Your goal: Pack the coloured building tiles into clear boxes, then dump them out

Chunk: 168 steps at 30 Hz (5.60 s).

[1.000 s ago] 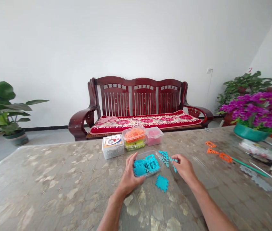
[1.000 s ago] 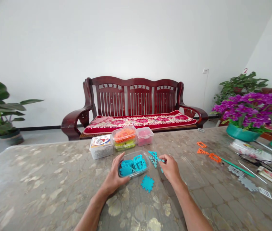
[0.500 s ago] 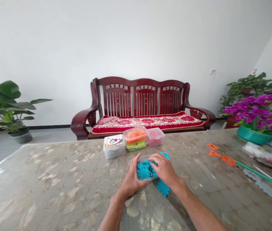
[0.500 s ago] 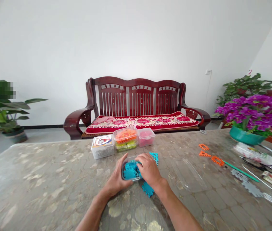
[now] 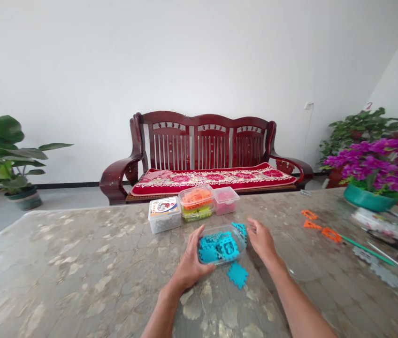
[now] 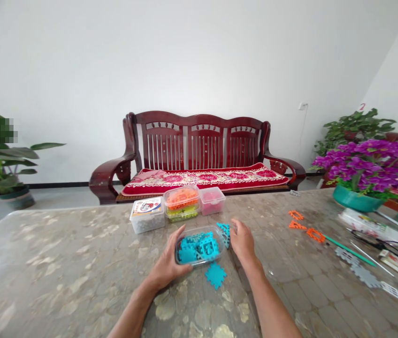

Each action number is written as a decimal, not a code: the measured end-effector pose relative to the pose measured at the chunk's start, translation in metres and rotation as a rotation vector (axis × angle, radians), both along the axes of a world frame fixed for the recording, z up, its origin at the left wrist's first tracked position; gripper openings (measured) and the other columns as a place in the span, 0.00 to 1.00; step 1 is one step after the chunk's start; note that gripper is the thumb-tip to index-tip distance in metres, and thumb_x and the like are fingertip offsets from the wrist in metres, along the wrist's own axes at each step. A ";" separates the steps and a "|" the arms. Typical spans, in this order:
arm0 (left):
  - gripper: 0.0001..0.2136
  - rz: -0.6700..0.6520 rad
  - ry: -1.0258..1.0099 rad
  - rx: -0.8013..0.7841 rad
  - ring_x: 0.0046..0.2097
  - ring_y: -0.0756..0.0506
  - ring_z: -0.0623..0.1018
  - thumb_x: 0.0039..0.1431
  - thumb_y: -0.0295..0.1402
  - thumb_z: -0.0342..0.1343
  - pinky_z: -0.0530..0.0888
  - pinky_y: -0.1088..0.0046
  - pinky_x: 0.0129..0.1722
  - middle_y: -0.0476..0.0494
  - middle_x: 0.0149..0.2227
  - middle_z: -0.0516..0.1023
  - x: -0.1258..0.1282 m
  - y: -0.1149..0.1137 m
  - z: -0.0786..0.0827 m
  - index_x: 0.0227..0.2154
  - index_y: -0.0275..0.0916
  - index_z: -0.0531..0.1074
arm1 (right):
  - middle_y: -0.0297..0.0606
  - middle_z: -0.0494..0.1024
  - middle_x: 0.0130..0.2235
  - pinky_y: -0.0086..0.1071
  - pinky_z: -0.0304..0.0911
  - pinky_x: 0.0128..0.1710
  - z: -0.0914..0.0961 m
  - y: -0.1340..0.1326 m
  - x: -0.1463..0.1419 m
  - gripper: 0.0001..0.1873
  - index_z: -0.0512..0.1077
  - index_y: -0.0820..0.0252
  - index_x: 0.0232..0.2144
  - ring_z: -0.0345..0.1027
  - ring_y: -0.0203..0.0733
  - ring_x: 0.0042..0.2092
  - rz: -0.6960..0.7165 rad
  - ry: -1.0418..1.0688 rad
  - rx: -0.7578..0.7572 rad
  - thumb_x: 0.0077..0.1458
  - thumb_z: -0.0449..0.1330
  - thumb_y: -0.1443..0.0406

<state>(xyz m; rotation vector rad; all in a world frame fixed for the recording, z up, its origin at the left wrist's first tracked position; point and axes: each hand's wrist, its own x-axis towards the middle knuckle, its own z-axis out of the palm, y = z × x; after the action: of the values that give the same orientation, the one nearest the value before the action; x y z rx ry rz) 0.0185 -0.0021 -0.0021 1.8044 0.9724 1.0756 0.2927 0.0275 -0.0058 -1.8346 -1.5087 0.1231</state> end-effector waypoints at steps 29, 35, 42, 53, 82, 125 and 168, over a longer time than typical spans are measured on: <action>0.47 -0.032 0.018 -0.031 0.62 0.35 0.63 0.40 0.25 0.64 0.62 0.52 0.63 0.39 0.64 0.56 -0.017 0.004 0.005 0.65 0.45 0.51 | 0.40 0.79 0.39 0.35 0.65 0.44 0.000 0.003 -0.008 0.14 0.77 0.56 0.39 0.72 0.44 0.42 0.132 0.037 0.075 0.54 0.53 0.67; 0.47 -0.023 0.034 0.009 0.62 0.34 0.63 0.39 0.25 0.65 0.61 0.52 0.63 0.39 0.64 0.56 -0.016 0.006 0.003 0.65 0.45 0.51 | 0.40 0.79 0.38 0.33 0.67 0.40 0.038 -0.014 -0.038 0.12 0.78 0.56 0.40 0.71 0.43 0.41 0.351 0.068 0.328 0.58 0.55 0.63; 0.47 -0.024 0.050 0.030 0.62 0.35 0.63 0.41 0.27 0.66 0.62 0.52 0.62 0.38 0.63 0.56 -0.017 0.005 0.001 0.65 0.45 0.50 | 0.38 0.79 0.39 0.34 0.65 0.46 0.047 -0.026 -0.060 0.17 0.79 0.53 0.41 0.71 0.42 0.43 0.512 -0.167 0.245 0.57 0.53 0.73; 0.48 -0.015 0.040 0.017 0.63 0.33 0.62 0.39 0.27 0.66 0.60 0.51 0.63 0.36 0.64 0.57 -0.016 0.007 0.001 0.65 0.43 0.51 | 0.37 0.81 0.38 0.36 0.64 0.48 0.043 -0.027 -0.058 0.21 0.79 0.54 0.35 0.71 0.42 0.44 0.491 -0.163 0.185 0.52 0.49 0.77; 0.47 0.052 0.026 0.058 0.62 0.35 0.62 0.38 0.23 0.63 0.61 0.51 0.63 0.38 0.62 0.58 -0.012 0.008 0.001 0.64 0.43 0.53 | 0.28 0.75 0.26 0.26 0.52 0.28 0.048 -0.106 -0.055 0.07 0.71 0.55 0.28 0.68 0.36 0.29 0.465 0.022 -0.382 0.46 0.56 0.71; 0.40 0.048 0.093 0.069 0.66 0.32 0.57 0.38 0.25 0.65 0.56 0.50 0.65 0.34 0.64 0.56 -0.014 0.008 0.001 0.58 0.40 0.61 | 0.50 0.77 0.48 0.41 0.61 0.51 0.019 -0.015 -0.006 0.22 0.74 0.64 0.49 0.68 0.53 0.52 -0.020 -0.274 -0.137 0.56 0.57 0.59; 0.35 0.033 0.152 0.051 0.67 0.31 0.55 0.44 0.37 0.69 0.58 0.49 0.64 0.34 0.67 0.51 -0.017 0.004 0.004 0.57 0.43 0.66 | 0.36 0.80 0.39 0.34 0.65 0.40 -0.026 -0.016 -0.001 0.21 0.70 0.53 0.49 0.75 0.42 0.38 0.091 0.223 -0.082 0.50 0.55 0.65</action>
<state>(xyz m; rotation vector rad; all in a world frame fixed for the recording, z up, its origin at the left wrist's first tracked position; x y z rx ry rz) 0.0014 0.0019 0.0020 1.9402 1.0766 1.0024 0.2921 0.0113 -0.0316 -1.7512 -1.4475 0.4248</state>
